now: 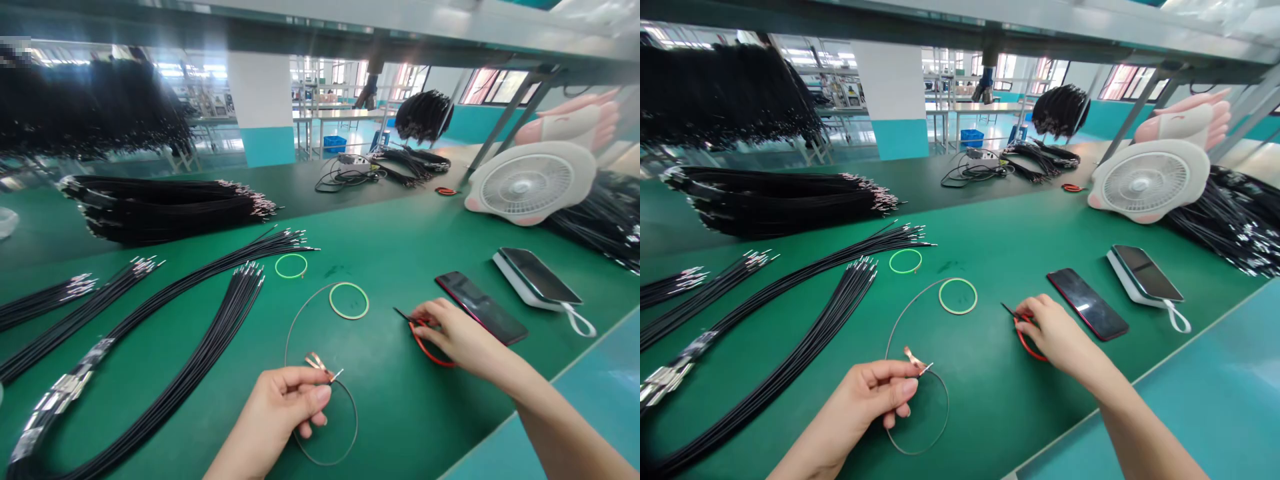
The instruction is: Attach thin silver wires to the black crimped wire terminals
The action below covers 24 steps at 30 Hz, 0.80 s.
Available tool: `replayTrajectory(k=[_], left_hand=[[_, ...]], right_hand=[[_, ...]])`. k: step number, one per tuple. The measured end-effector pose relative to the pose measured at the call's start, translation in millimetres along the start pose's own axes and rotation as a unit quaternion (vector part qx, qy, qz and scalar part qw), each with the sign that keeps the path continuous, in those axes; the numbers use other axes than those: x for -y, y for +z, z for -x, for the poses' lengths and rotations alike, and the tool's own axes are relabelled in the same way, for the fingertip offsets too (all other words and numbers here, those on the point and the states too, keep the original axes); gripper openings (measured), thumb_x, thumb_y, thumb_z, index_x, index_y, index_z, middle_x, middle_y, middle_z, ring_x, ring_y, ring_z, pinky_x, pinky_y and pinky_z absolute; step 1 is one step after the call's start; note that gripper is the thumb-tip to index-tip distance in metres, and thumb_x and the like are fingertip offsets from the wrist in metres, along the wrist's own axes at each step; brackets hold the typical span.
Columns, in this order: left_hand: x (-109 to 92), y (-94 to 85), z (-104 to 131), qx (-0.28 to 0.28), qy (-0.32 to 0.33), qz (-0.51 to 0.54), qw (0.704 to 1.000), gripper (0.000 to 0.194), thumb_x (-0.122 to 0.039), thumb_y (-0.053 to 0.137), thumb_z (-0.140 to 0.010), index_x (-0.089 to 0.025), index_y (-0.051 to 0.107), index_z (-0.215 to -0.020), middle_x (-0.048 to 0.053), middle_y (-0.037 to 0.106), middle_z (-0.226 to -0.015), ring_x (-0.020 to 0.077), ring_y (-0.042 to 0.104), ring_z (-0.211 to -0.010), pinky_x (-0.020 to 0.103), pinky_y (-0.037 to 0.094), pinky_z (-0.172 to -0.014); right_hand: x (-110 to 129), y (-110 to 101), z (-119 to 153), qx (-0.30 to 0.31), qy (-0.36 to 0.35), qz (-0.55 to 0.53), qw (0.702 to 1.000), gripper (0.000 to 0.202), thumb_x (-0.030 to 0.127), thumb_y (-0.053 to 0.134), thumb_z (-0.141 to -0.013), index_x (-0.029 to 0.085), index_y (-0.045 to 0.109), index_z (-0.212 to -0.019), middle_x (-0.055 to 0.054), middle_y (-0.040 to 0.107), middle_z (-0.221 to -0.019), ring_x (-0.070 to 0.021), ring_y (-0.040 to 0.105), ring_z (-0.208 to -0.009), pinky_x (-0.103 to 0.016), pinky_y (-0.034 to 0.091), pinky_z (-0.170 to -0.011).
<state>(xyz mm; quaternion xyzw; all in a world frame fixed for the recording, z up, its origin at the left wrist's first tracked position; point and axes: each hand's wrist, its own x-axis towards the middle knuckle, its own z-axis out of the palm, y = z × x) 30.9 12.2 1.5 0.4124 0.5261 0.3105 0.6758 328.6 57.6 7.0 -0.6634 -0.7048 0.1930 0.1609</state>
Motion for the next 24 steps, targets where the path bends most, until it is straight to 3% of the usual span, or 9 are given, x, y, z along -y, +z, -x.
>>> replayTrajectory(k=[3, 6, 11, 15, 18, 20, 24], left_hand=[[0, -0.6, -1, 0.008, -0.013, -0.005, 1.000, 0.032, -0.038, 0.078, -0.070, -0.012, 0.074, -0.089, -0.001, 0.064, -0.055, 0.0055, 0.050, -0.046, 0.017, 0.041, -0.046], [-2, -0.2, -1, 0.006, -0.011, -0.008, 1.000, 0.033, -0.040, 0.079, -0.069, -0.012, 0.074, -0.086, -0.002, 0.062, -0.052, 0.0056, 0.050, -0.045, 0.017, 0.040, -0.045], [0, 3.4, 0, -0.012, 0.004, 0.005, 1.000, 0.035, -0.042, 0.080, -0.067, -0.012, 0.074, -0.084, -0.003, 0.059, -0.053, 0.0058, 0.051, -0.045, 0.017, 0.039, -0.042], [4, 5.2, -1, -0.017, 0.008, 0.005, 1.000, 0.033, -0.039, 0.080, -0.065, -0.012, 0.074, -0.084, -0.002, 0.061, -0.056, 0.0063, 0.052, -0.045, 0.017, 0.038, -0.041], [6, 5.7, -1, -0.015, 0.002, -0.007, 1.000, 0.029, -0.035, 0.079, -0.067, -0.012, 0.073, -0.085, -0.003, 0.059, -0.054, 0.0060, 0.050, -0.044, 0.017, 0.038, -0.040], [5, 6.1, -1, -0.016, -0.006, -0.013, 1.000, 0.027, -0.031, 0.079, -0.067, -0.012, 0.073, -0.084, -0.004, 0.059, -0.054, 0.0060, 0.050, -0.044, 0.017, 0.037, -0.040], [2, 7.6, 0, -0.020, -0.018, -0.026, 0.999, 0.023, -0.028, 0.078, -0.066, -0.012, 0.073, -0.082, -0.003, 0.060, -0.055, 0.0062, 0.050, -0.044, 0.017, 0.037, -0.040]], right_hand=[[-18, 1, 3, 0.026, 0.038, 0.005, 0.999, 0.020, 0.031, 0.056, -0.079, 0.019, 0.061, -0.094, -0.007, 0.064, -0.081, -0.0224, 0.063, -0.073, -0.032, 0.050, -0.063], [-17, -4, 1, 0.066, 0.045, 0.005, 0.997, 0.026, 0.029, 0.052, -0.080, 0.017, 0.058, -0.103, -0.004, 0.063, -0.073, -0.0200, 0.062, -0.065, -0.029, 0.047, -0.057], [4, -23, -4, 0.180, 0.007, -0.045, 0.983, 0.032, 0.029, 0.049, -0.080, 0.014, 0.062, -0.105, -0.003, 0.064, -0.070, -0.0180, 0.060, -0.061, -0.028, 0.047, -0.056], [32, -26, 4, 0.283, -0.068, -0.169, 0.942, 0.031, 0.027, 0.050, -0.084, 0.017, 0.061, -0.111, -0.003, 0.068, -0.084, -0.0164, 0.063, -0.072, -0.026, 0.049, -0.063], [54, -19, 12, 0.271, -0.160, -0.127, 0.941, 0.020, 0.022, 0.058, -0.084, 0.021, 0.063, -0.103, -0.001, 0.064, -0.090, -0.0132, 0.062, -0.076, -0.022, 0.047, -0.067], [66, -14, 15, 0.250, -0.212, -0.043, 0.944, 0.016, 0.025, 0.067, -0.082, 0.022, 0.063, -0.097, 0.001, 0.058, -0.088, -0.0103, 0.057, -0.068, -0.019, 0.042, -0.059], [78, -6, 12, 0.198, -0.292, 0.119, 0.928, 0.040, 0.051, 0.079, -0.066, 0.020, 0.059, -0.081, 0.005, 0.044, -0.073, -0.0093, 0.043, -0.055, -0.020, 0.027, -0.046]])
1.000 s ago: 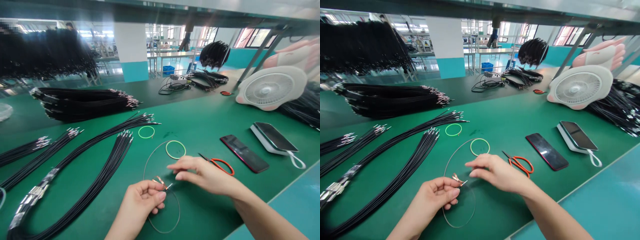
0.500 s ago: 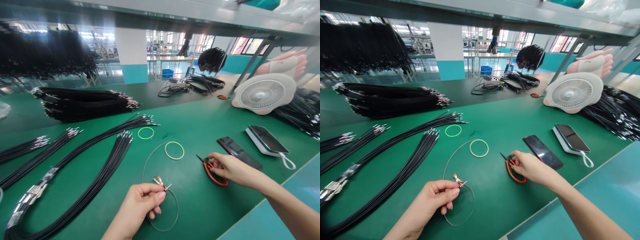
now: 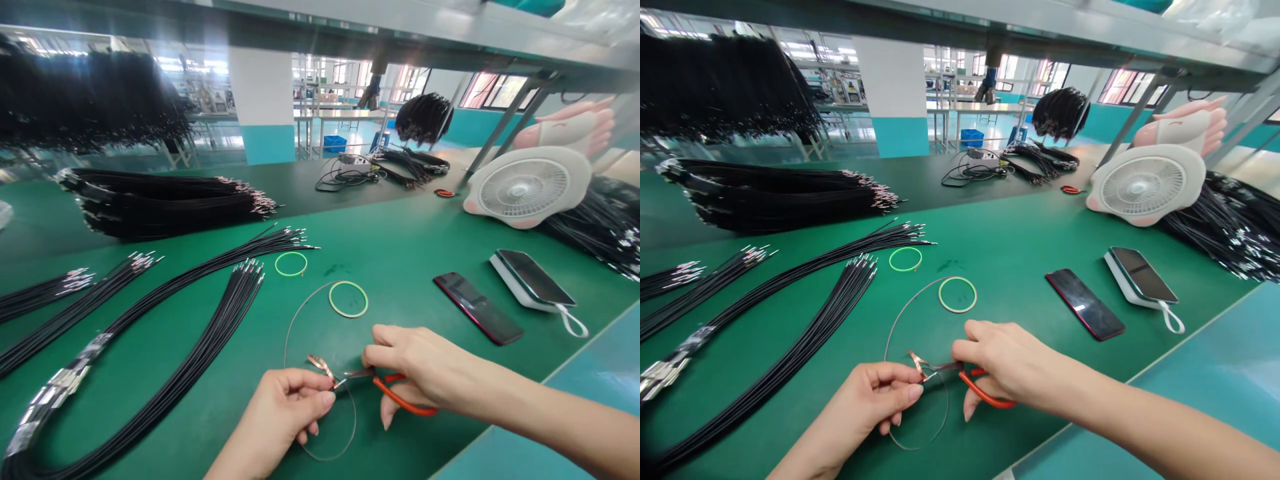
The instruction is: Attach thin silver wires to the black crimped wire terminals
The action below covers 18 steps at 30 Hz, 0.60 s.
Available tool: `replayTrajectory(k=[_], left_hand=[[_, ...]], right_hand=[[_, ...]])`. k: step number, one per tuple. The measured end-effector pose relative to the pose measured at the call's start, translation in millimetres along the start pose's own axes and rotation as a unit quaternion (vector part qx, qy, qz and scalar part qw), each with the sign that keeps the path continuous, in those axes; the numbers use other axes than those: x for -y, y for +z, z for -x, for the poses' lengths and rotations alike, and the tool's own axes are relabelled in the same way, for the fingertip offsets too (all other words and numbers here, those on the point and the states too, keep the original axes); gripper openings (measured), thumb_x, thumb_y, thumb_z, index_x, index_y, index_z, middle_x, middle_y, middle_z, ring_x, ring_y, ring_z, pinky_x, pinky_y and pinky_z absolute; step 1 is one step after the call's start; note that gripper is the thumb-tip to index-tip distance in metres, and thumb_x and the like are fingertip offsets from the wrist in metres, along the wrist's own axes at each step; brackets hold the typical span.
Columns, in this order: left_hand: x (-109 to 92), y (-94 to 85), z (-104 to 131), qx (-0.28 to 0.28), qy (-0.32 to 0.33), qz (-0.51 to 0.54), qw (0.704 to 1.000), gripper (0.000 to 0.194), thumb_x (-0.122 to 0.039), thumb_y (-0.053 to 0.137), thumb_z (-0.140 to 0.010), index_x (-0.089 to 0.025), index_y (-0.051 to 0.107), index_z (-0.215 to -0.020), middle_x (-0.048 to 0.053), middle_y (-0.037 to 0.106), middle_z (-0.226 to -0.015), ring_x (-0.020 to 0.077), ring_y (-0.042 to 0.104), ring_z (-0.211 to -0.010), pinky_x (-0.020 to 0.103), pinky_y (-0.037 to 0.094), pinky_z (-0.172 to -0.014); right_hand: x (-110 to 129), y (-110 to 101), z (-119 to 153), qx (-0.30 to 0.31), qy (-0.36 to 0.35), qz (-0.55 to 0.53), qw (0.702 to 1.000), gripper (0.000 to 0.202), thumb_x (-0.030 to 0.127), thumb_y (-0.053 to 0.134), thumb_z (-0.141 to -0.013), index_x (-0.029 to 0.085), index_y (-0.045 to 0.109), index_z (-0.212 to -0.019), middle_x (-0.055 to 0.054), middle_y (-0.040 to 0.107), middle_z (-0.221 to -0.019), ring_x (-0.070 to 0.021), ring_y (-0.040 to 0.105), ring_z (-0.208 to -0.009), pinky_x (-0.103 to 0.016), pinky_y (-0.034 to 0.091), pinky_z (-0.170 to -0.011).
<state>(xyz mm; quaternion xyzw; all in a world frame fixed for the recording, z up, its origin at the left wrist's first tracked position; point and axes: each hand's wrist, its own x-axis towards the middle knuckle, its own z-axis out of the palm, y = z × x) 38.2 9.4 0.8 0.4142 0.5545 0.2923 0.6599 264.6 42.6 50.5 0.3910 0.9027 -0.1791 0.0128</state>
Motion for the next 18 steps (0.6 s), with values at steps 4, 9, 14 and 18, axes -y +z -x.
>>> replayTrajectory(k=[4, 9, 14, 18], left_hand=[[-2, 0.7, 1, 0.003, -0.007, -0.009, 1.000, 0.025, -0.028, 0.078, -0.066, -0.012, 0.073, -0.083, -0.001, 0.062, -0.058, 0.0060, 0.050, -0.045, 0.017, 0.036, -0.040], [-2, -0.5, 2, 0.015, -0.008, -0.019, 1.000, 0.027, -0.033, 0.078, -0.067, -0.012, 0.074, -0.084, -0.002, 0.061, -0.057, 0.0059, 0.048, -0.045, 0.018, 0.036, -0.042], [-1, -1.8, 2, 0.025, -0.005, -0.022, 0.999, 0.031, -0.038, 0.077, -0.067, -0.012, 0.074, -0.084, -0.003, 0.058, -0.056, 0.0062, 0.047, -0.046, 0.018, 0.035, -0.042], [-2, -3.1, 0, 0.033, -0.017, -0.024, 0.999, 0.031, -0.040, 0.078, -0.067, -0.013, 0.074, -0.083, -0.003, 0.058, -0.056, 0.0063, 0.046, -0.045, 0.018, 0.035, -0.041]], right_hand=[[-5, 6, -7, -0.020, -0.050, 0.071, 0.996, 0.040, 0.056, 0.073, -0.072, 0.019, 0.058, -0.076, 0.005, 0.042, -0.070, -0.0103, 0.042, -0.056, -0.022, 0.021, -0.046], [-7, 12, -11, -0.028, -0.084, 0.097, 0.991, 0.038, 0.055, 0.070, -0.075, 0.020, 0.057, -0.076, 0.003, 0.044, -0.071, -0.0114, 0.043, -0.058, -0.023, 0.018, -0.047], [-5, 12, -13, -0.025, -0.098, 0.098, 0.990, 0.037, 0.055, 0.069, -0.076, 0.019, 0.058, -0.076, 0.003, 0.045, -0.070, -0.0114, 0.043, -0.058, -0.023, 0.021, -0.047], [-4, 9, -14, -0.029, -0.117, 0.107, 0.987, 0.033, 0.050, 0.069, -0.079, 0.019, 0.058, -0.075, 0.003, 0.046, -0.070, -0.0116, 0.044, -0.059, -0.023, 0.024, -0.048]])
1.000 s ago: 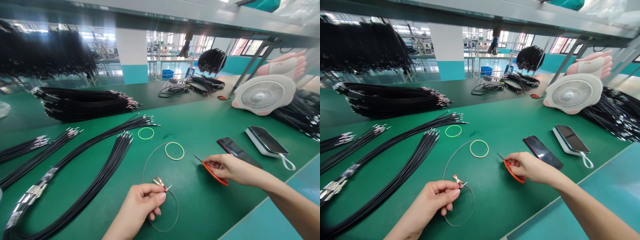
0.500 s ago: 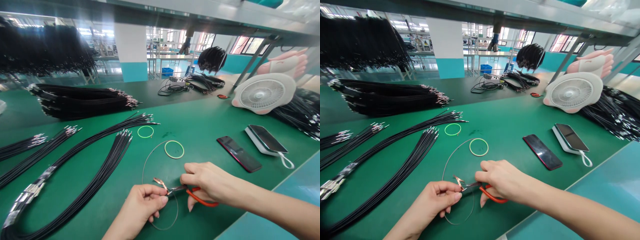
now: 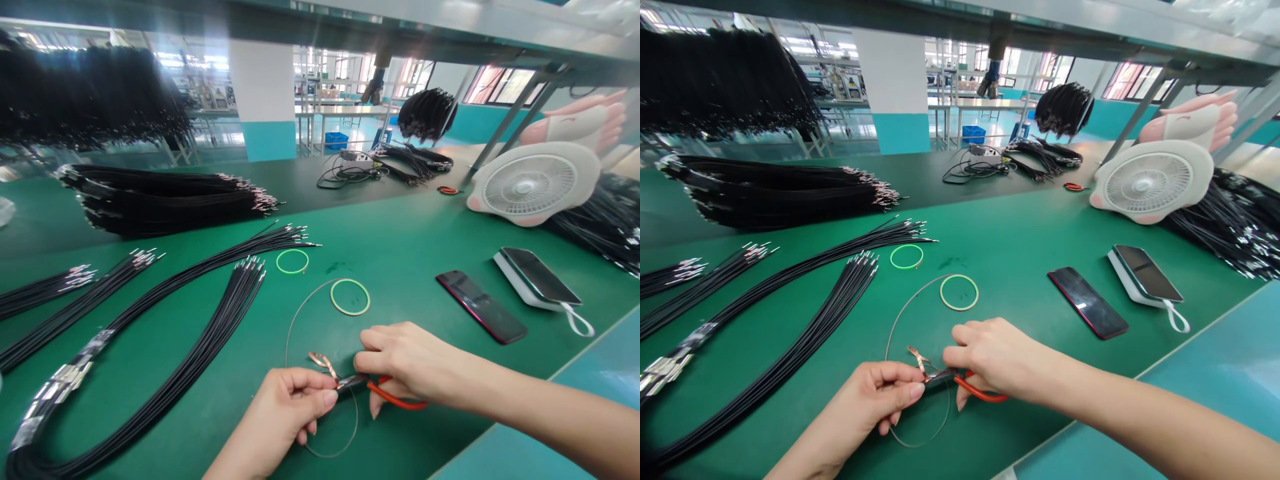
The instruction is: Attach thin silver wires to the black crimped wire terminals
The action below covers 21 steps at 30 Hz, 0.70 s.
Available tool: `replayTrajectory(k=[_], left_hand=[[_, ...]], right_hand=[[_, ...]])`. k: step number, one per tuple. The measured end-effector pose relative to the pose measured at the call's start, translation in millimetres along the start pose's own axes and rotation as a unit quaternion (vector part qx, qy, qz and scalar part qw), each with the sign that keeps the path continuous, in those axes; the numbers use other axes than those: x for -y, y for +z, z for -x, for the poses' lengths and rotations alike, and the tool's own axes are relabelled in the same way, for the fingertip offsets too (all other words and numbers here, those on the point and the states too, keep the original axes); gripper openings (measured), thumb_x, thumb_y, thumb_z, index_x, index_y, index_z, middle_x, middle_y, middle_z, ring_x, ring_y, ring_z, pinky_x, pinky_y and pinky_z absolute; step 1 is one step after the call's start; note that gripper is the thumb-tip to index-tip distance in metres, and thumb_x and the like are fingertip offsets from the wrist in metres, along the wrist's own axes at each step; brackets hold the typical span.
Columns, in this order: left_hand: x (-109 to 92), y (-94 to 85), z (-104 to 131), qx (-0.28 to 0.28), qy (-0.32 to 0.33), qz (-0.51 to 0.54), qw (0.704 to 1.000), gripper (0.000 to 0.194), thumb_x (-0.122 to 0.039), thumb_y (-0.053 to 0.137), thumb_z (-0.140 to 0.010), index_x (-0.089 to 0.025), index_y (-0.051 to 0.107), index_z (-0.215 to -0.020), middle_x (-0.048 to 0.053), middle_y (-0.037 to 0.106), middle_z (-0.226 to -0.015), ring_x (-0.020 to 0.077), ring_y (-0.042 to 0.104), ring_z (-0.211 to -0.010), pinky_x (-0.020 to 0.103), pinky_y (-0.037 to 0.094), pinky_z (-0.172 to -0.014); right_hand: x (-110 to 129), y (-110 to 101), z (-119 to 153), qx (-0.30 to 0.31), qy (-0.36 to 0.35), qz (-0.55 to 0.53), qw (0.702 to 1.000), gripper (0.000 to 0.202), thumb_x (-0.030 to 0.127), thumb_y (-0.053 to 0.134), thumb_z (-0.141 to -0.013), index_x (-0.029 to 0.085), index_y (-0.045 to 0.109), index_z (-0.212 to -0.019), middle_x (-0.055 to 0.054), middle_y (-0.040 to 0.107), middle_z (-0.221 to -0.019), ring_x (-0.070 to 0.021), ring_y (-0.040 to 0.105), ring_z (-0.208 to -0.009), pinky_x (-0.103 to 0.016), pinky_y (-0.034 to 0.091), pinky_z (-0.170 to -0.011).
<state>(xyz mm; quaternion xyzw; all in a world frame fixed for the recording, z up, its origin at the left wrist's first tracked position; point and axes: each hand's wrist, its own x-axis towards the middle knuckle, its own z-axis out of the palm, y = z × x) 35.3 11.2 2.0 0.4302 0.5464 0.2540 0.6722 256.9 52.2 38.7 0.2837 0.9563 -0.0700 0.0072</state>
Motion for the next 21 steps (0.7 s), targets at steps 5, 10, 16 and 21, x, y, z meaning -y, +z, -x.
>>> replayTrajectory(k=[5, 10, 16, 21], left_hand=[[-2.0, -1.4, -0.1, 0.014, -0.012, 0.006, 1.000, 0.033, -0.041, 0.079, -0.064, -0.013, 0.074, -0.081, -0.004, 0.056, -0.054, 0.0061, 0.045, -0.044, 0.018, 0.034, -0.041], [-2.3, -1.8, -0.2, 0.015, -0.011, 0.011, 1.000, 0.035, -0.044, 0.078, -0.065, -0.013, 0.073, -0.081, -0.005, 0.053, -0.052, 0.0059, 0.043, -0.044, 0.018, 0.033, -0.041], [-1.7, -0.7, 0.2, 0.018, -0.007, 0.014, 1.000, 0.036, -0.044, 0.078, -0.065, -0.013, 0.074, -0.081, -0.005, 0.053, -0.052, 0.0057, 0.042, -0.043, 0.018, 0.032, -0.040], [-2.4, 0.4, 1.5, 0.006, 0.003, 0.017, 1.000, 0.034, -0.044, 0.077, -0.066, -0.013, 0.074, -0.079, -0.005, 0.051, -0.051, 0.0058, 0.042, -0.043, 0.018, 0.032, -0.040]], right_hand=[[-1.4, -0.2, -1.3, -0.011, -0.018, 0.006, 1.000, 0.030, 0.046, 0.069, -0.081, 0.019, 0.057, -0.074, 0.003, 0.047, -0.069, -0.0119, 0.045, -0.059, -0.024, 0.024, -0.048], [-2.1, 1.1, -1.7, -0.011, -0.025, 0.008, 1.000, 0.028, 0.044, 0.066, -0.085, 0.019, 0.057, -0.074, 0.002, 0.049, -0.069, -0.0126, 0.045, -0.061, -0.024, 0.023, -0.049], [-3.3, 1.8, -0.8, -0.018, -0.032, 0.016, 0.999, 0.030, 0.047, 0.063, -0.086, 0.019, 0.057, -0.074, 0.002, 0.050, -0.068, -0.0128, 0.048, -0.062, -0.025, 0.024, -0.050], [-4.9, 4.9, -1.1, -0.032, -0.045, 0.030, 0.998, 0.032, 0.048, 0.059, -0.088, 0.019, 0.057, -0.075, 0.002, 0.052, -0.068, -0.0129, 0.049, -0.062, -0.026, 0.023, -0.048]])
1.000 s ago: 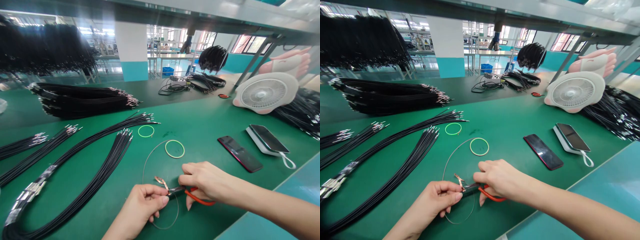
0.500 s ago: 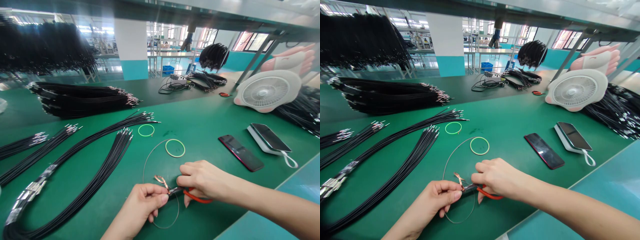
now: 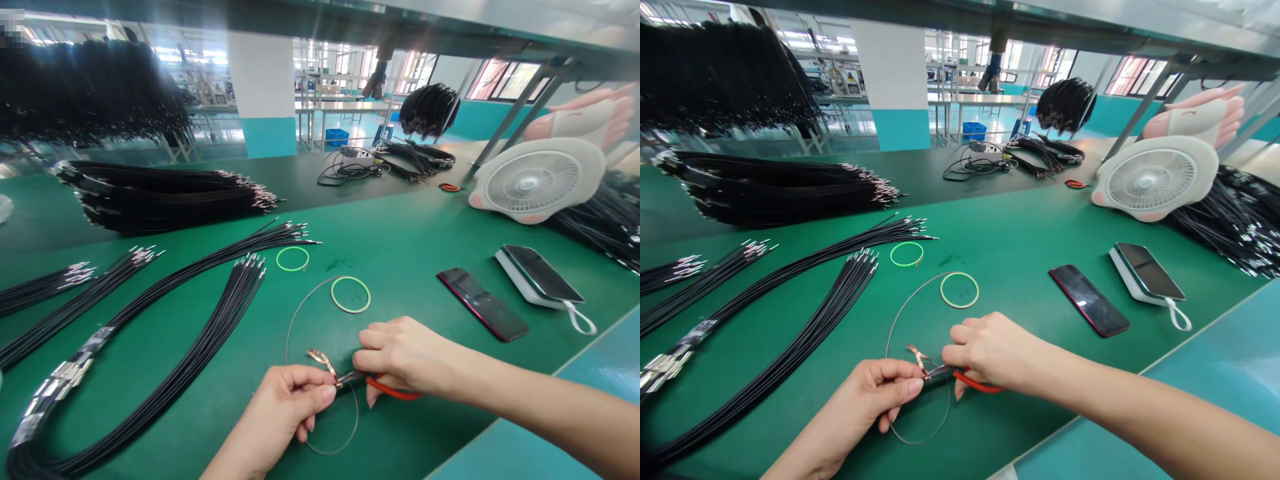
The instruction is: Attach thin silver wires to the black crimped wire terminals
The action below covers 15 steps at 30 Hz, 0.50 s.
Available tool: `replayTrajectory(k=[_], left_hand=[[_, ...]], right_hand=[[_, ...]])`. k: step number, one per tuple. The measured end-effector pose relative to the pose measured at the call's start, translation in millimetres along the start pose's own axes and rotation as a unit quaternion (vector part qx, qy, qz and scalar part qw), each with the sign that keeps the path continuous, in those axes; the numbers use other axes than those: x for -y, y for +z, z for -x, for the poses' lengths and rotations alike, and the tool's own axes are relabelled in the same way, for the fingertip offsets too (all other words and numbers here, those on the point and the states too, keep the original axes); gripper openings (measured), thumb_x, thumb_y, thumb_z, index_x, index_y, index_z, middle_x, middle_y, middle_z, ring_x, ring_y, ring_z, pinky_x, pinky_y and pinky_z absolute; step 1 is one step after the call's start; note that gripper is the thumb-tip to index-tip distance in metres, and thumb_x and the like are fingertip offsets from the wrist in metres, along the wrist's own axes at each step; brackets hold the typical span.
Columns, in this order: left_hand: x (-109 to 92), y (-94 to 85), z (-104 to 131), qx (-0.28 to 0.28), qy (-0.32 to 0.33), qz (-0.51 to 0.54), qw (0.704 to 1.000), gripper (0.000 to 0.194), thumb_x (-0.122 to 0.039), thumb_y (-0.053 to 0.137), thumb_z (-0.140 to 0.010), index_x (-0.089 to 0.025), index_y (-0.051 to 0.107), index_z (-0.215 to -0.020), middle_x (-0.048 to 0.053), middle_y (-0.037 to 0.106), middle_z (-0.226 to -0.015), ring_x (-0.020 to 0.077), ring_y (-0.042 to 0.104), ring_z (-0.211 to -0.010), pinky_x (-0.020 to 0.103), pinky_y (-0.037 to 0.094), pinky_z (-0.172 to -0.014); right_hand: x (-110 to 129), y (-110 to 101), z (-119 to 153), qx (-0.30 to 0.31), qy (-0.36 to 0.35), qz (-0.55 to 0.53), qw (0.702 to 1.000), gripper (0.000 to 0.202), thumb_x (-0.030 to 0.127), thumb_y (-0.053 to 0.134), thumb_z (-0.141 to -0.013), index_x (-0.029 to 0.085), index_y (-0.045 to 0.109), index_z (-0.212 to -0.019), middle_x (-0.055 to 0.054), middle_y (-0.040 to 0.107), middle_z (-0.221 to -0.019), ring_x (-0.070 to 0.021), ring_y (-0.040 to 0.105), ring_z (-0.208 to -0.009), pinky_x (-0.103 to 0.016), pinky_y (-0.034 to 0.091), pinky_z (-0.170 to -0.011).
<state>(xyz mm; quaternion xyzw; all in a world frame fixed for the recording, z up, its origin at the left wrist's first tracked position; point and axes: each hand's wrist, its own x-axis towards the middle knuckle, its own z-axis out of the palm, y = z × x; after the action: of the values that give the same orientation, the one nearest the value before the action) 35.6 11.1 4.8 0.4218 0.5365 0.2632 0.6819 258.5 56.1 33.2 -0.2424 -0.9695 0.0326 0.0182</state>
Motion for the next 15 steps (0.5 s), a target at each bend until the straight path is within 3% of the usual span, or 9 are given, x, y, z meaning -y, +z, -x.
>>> replayTrajectory(k=[4, 7, 10, 13, 15], left_hand=[[0, -0.9, 0, 0.011, -0.006, -0.016, 1.000, 0.033, -0.043, 0.076, -0.067, -0.014, 0.075, -0.083, -0.005, 0.052, -0.050, 0.0064, 0.043, -0.043, 0.018, 0.033, -0.040], [-1, -0.5, 1, -0.008, -0.001, -0.018, 1.000, 0.032, -0.041, 0.077, -0.067, -0.015, 0.075, -0.085, -0.004, 0.056, -0.053, 0.0069, 0.045, -0.045, 0.018, 0.034, -0.040], [0, 0.8, 3, -0.030, 0.012, -0.008, 0.999, 0.031, -0.040, 0.079, -0.064, -0.015, 0.075, -0.083, -0.002, 0.061, -0.059, 0.0078, 0.049, -0.048, 0.019, 0.036, -0.041], [0, 2.4, 2, -0.046, 0.019, 0.009, 0.999, 0.030, -0.037, 0.081, -0.062, -0.014, 0.072, -0.080, -0.001, 0.063, -0.060, 0.0079, 0.050, -0.047, 0.020, 0.039, -0.043], [0, 3.4, 2, -0.049, 0.027, 0.008, 0.998, 0.028, -0.035, 0.081, -0.062, -0.014, 0.071, -0.077, -0.002, 0.062, -0.057, 0.0077, 0.049, -0.045, 0.020, 0.040, -0.044]], right_hand=[[3, 1, 0, 0.001, 0.012, -0.008, 1.000, 0.030, 0.046, 0.061, -0.088, 0.020, 0.056, -0.074, 0.003, 0.052, -0.066, -0.0129, 0.051, -0.061, -0.025, 0.025, -0.048], [6, 1, 4, 0.005, 0.083, -0.022, 0.996, 0.024, 0.039, 0.061, -0.089, 0.020, 0.055, -0.076, 0.002, 0.054, -0.071, -0.0134, 0.053, -0.062, -0.024, 0.032, -0.051], [5, 5, 17, -0.005, 0.168, -0.023, 0.986, 0.008, 0.019, 0.050, -0.093, 0.019, 0.056, -0.088, -0.003, 0.059, -0.079, -0.0157, 0.057, -0.068, -0.025, 0.040, -0.058], [1, 12, 33, -0.019, 0.209, -0.009, 0.978, 0.019, 0.009, 0.041, -0.091, 0.018, 0.056, -0.098, -0.006, 0.063, -0.084, -0.0180, 0.059, -0.072, -0.028, 0.044, -0.062], [0, 15, 40, -0.004, 0.222, 0.006, 0.975, 0.019, 0.008, 0.042, -0.090, 0.018, 0.058, -0.092, -0.006, 0.063, -0.081, -0.0187, 0.057, -0.069, -0.029, 0.043, -0.060]])
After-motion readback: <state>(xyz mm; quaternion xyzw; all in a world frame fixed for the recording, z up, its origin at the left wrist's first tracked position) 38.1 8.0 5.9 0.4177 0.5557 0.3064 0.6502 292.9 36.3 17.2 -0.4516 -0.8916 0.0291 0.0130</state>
